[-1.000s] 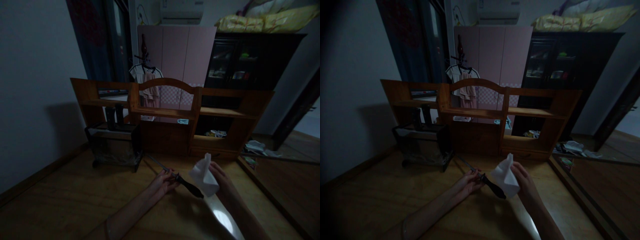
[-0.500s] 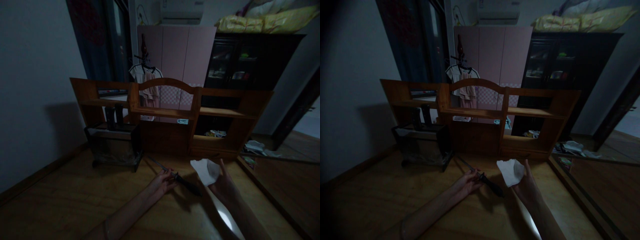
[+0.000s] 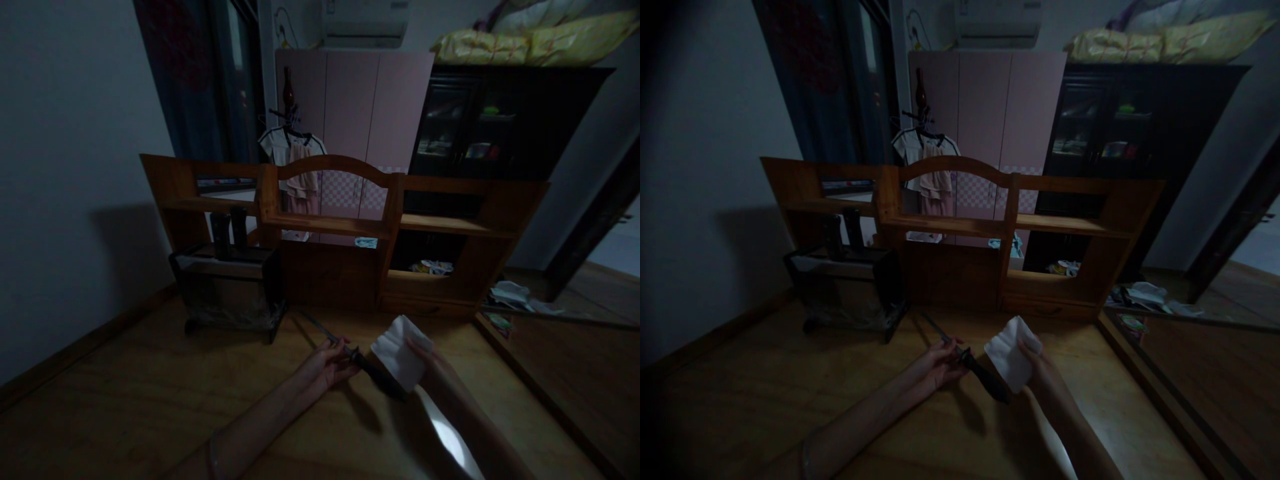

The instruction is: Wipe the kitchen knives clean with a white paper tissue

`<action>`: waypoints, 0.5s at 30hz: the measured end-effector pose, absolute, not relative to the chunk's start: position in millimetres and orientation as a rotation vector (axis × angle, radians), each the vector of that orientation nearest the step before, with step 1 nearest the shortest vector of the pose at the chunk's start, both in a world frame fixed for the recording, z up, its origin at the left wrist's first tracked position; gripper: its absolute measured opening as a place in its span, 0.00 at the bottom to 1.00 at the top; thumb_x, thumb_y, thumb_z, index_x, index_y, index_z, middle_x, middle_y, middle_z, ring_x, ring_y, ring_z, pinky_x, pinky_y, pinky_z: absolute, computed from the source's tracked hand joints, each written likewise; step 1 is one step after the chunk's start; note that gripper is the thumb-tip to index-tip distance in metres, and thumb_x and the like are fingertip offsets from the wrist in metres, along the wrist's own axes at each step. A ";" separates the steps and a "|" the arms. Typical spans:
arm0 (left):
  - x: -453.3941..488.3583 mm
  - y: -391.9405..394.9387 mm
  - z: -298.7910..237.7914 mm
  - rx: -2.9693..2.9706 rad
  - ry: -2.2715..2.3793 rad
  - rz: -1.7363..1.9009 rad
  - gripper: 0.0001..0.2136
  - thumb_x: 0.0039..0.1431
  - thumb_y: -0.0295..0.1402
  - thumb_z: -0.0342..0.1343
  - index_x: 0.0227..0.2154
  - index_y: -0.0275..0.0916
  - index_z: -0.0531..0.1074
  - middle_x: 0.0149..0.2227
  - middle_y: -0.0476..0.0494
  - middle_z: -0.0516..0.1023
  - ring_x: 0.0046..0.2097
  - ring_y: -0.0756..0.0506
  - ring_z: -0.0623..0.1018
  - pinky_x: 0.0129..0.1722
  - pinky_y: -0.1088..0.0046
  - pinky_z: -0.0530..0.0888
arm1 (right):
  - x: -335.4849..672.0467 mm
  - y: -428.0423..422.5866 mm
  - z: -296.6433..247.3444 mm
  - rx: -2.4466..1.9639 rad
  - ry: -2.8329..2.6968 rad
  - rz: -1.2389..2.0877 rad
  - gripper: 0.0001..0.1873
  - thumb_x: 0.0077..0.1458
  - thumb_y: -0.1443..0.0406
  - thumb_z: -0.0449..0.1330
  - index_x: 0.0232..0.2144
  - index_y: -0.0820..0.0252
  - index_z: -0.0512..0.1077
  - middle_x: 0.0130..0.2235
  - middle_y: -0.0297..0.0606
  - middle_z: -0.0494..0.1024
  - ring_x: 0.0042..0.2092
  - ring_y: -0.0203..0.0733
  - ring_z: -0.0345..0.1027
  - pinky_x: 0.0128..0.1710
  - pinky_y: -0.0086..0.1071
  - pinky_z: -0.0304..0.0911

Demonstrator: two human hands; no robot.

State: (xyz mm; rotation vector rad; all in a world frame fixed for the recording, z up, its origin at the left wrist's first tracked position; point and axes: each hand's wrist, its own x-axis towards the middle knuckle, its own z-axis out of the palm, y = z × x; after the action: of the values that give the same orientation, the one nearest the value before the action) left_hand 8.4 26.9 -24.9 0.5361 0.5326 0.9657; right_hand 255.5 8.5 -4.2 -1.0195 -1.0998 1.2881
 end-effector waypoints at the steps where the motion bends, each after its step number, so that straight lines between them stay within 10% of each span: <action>1: 8.2 25.9 -23.5 0.558 0.523 0.956 0.10 0.58 0.30 0.56 0.41 0.35 0.64 0.42 0.34 0.75 0.48 0.39 0.76 0.46 0.59 0.74 | 254.1 7.3 -4.1 -1.068 -1.080 1.305 0.28 0.52 0.49 0.58 0.49 0.60 0.68 0.44 0.45 0.78 0.46 0.54 0.72 0.46 0.48 0.67; 15: 11.0 22.4 -17.1 0.597 0.570 0.991 0.10 0.58 0.30 0.56 0.41 0.36 0.64 0.39 0.39 0.75 0.39 0.45 0.78 0.39 0.64 0.77 | 219.0 -34.3 59.8 -1.021 -1.913 1.358 0.22 0.60 0.56 0.51 0.56 0.51 0.65 0.52 0.36 0.73 0.47 0.49 0.68 0.51 0.45 0.58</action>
State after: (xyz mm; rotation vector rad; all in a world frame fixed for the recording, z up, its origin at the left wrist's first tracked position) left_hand 11.0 22.4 -17.1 0.5968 0.5695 0.9912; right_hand 219.0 -34.3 59.8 -1.0211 -1.9133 1.3584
